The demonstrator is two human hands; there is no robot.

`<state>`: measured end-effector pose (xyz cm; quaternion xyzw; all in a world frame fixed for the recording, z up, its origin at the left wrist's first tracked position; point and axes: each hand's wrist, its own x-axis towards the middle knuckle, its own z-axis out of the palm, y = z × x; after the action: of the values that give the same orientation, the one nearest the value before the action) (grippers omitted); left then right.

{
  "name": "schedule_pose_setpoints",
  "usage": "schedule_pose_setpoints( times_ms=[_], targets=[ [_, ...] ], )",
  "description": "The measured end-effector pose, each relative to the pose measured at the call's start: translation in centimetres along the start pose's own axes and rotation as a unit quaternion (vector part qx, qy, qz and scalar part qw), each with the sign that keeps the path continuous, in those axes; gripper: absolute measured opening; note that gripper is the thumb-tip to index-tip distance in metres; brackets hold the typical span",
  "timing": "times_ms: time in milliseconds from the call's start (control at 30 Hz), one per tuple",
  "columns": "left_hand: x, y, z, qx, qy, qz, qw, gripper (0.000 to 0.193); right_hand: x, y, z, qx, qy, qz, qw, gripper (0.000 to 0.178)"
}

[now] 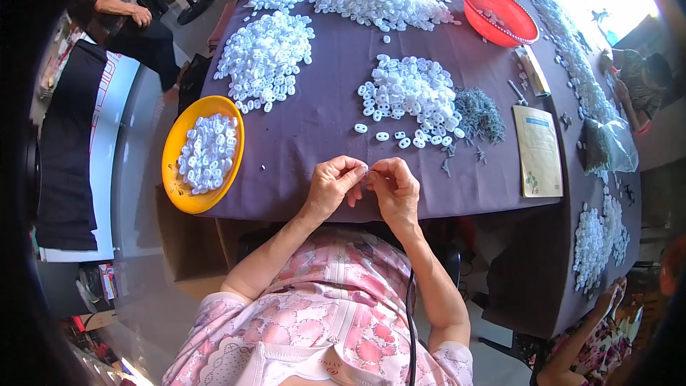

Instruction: The person sorts small white plastic components by hand at a table.

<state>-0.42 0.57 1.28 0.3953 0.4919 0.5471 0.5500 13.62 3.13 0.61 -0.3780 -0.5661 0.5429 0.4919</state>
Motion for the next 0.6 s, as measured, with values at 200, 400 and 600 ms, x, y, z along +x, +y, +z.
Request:
schedule_pose_setpoints(
  times_ms=[200, 400, 600],
  targets=[
    [-0.08, 0.15, 0.17, 0.003, -0.002, 0.008, 1.0, 0.012, 0.01, 0.01, 0.0, -0.009, -0.003, -0.023, 1.0, 0.014],
    [-0.09, -0.13, 0.22, 0.018, -0.009, 0.018, 1.0, 0.011, 0.05, -0.03, -0.2, -0.056, -0.013, -0.024, 0.998, 0.012],
    [-0.14, -0.25, 0.17, 0.016, -0.018, 0.022, 0.999, 0.011, 0.2, -0.07, -0.27, -0.056, -0.022, 0.019, 0.998, 0.011]
  ],
)
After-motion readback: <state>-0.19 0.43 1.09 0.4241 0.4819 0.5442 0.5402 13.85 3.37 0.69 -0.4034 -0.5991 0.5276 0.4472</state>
